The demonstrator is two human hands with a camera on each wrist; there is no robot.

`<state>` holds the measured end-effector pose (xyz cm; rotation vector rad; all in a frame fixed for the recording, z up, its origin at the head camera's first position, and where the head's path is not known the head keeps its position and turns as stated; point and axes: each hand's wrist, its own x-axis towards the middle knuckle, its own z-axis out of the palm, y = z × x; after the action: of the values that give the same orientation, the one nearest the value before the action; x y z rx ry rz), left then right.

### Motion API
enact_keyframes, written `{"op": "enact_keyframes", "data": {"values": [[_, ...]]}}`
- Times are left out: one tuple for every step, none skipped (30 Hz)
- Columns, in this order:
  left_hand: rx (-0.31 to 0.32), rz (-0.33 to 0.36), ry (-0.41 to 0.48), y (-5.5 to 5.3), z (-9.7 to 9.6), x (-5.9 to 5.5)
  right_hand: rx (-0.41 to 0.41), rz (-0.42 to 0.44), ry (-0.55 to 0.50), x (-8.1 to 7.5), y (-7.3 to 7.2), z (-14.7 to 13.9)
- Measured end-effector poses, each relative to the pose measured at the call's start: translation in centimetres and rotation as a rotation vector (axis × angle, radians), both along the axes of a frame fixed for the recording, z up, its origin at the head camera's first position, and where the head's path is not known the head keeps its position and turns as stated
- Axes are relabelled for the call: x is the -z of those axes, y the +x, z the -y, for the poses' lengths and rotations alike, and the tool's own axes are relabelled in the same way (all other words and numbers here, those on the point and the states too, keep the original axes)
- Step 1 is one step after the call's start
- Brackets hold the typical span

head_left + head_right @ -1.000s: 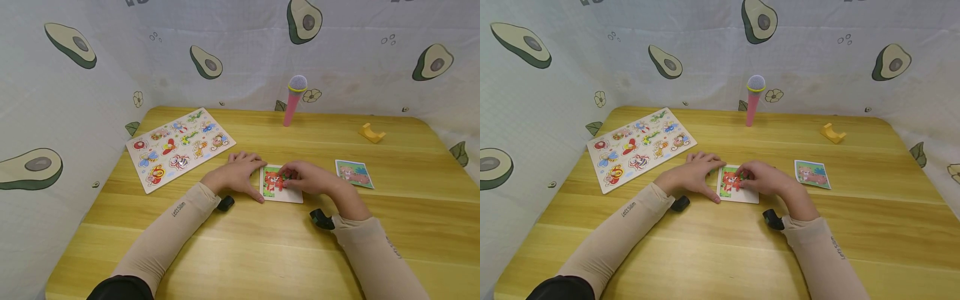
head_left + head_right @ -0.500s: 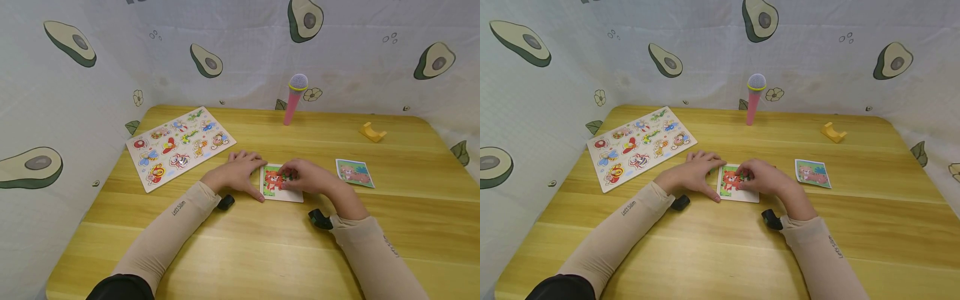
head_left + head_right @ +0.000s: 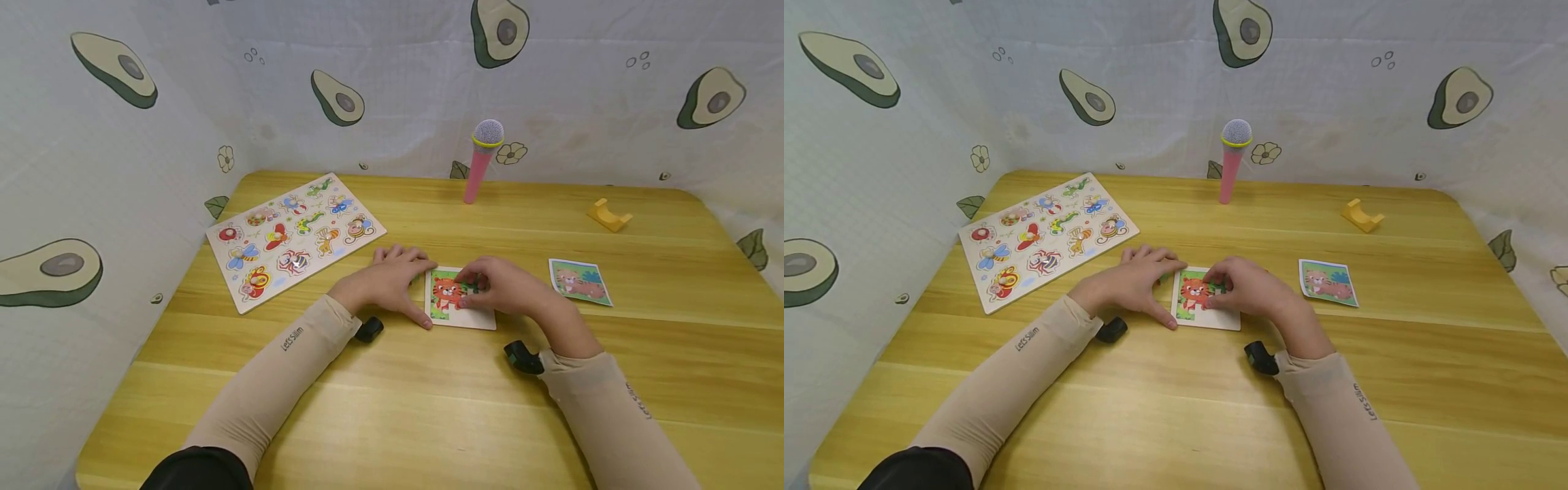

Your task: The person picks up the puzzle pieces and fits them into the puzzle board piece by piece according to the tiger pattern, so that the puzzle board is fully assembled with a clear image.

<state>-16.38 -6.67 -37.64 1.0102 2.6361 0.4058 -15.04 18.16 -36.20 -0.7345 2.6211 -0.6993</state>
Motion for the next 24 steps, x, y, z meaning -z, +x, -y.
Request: {"op": "enact_keyframes", "data": {"values": [[0.001, 0.000, 0.000, -0.01, 0.00, 0.02, -0.005, -0.002, -0.001, 0.00, 0.03, -0.01], [0.001, 0.001, -0.002, -0.02, 0.01, 0.03, -0.007, -0.003, -0.002, 0.00, 0.04, -0.03], [0.001, 0.000, -0.003, -0.02, 0.01, 0.05, -0.009, -0.003, -0.004, 0.00, 0.05, -0.05], [0.002, -0.002, -0.004, -0.03, 0.01, 0.06, -0.007, -0.002, -0.005, -0.01, 0.07, -0.09], [0.001, -0.003, -0.005, -0.04, 0.01, 0.06, -0.009, -0.002, -0.007, -0.04, 0.08, -0.09], [0.001, -0.005, -0.007, -0.05, 0.01, 0.06, -0.011, -0.004, -0.006, -0.06, 0.09, -0.12], [0.001, -0.006, -0.008, -0.05, 0.01, 0.05, -0.012, -0.006, -0.004, -0.05, 0.08, -0.15], [0.000, -0.007, -0.009, -0.04, 0.01, 0.04, -0.011, -0.008, 0.000, -0.06, 0.08, -0.16], [0.000, -0.007, -0.009, -0.04, 0.00, 0.05, -0.012, -0.011, 0.005, -0.06, 0.07, -0.17], [0.000, -0.008, -0.011, -0.05, 0.00, 0.02, -0.011, -0.014, 0.009, -0.09, 0.07, -0.17], [-0.001, -0.008, -0.013, -0.05, 0.01, 0.00, -0.012, -0.016, 0.012, -0.12, 0.06, -0.15], [-0.001, -0.008, -0.014, -0.05, 0.02, -0.02, -0.009, -0.017, 0.014, -0.13, 0.04, -0.13], [-0.002, -0.008, -0.015, -0.04, 0.02, -0.03, -0.006, -0.016, 0.015, -0.15, 0.05, -0.10], [-0.002, -0.008, -0.016, -0.04, 0.03, -0.04, 0.001, -0.013, 0.014, -0.18, 0.06, -0.06], [-0.003, -0.008, -0.017, -0.04, 0.04, -0.04, 0.005, -0.010, 0.010, -0.20, 0.07, -0.02], [-0.003, -0.008, -0.018, -0.03, 0.04, -0.05, 0.010, -0.006, 0.007, -0.22, 0.09, 0.01], [-0.003, -0.007, -0.017, -0.02, 0.04, -0.05, 0.016, -0.003, 0.004, -0.22, 0.12, 0.03], [-0.003, -0.007, -0.017, -0.01, 0.04, -0.05, 0.022, 0.000, 0.001, -0.22, 0.15, 0.04], [-0.003, -0.007, -0.017, -0.01, 0.04, -0.05, 0.024, 0.003, -0.002, -0.21, 0.18, 0.04], [-0.002, -0.006, -0.017, -0.01, 0.03, -0.04, 0.022, 0.004, -0.007, -0.20, 0.19, 0.03], [-0.001, -0.006, -0.018, -0.01, 0.03, -0.03, 0.020, 0.002, -0.010, -0.20, 0.23, 0.02], [-0.001, -0.005, -0.018, -0.01, 0.02, -0.02, 0.019, 0.000, -0.012, -0.20, 0.27, 0.03], [0.000, -0.005, -0.018, -0.01, 0.02, -0.02, 0.021, -0.002, -0.012, -0.19, 0.29, 0.03], [0.000, -0.004, -0.018, -0.01, 0.03, -0.01, 0.022, -0.005, -0.013, -0.17, 0.31, 0.05]]}}
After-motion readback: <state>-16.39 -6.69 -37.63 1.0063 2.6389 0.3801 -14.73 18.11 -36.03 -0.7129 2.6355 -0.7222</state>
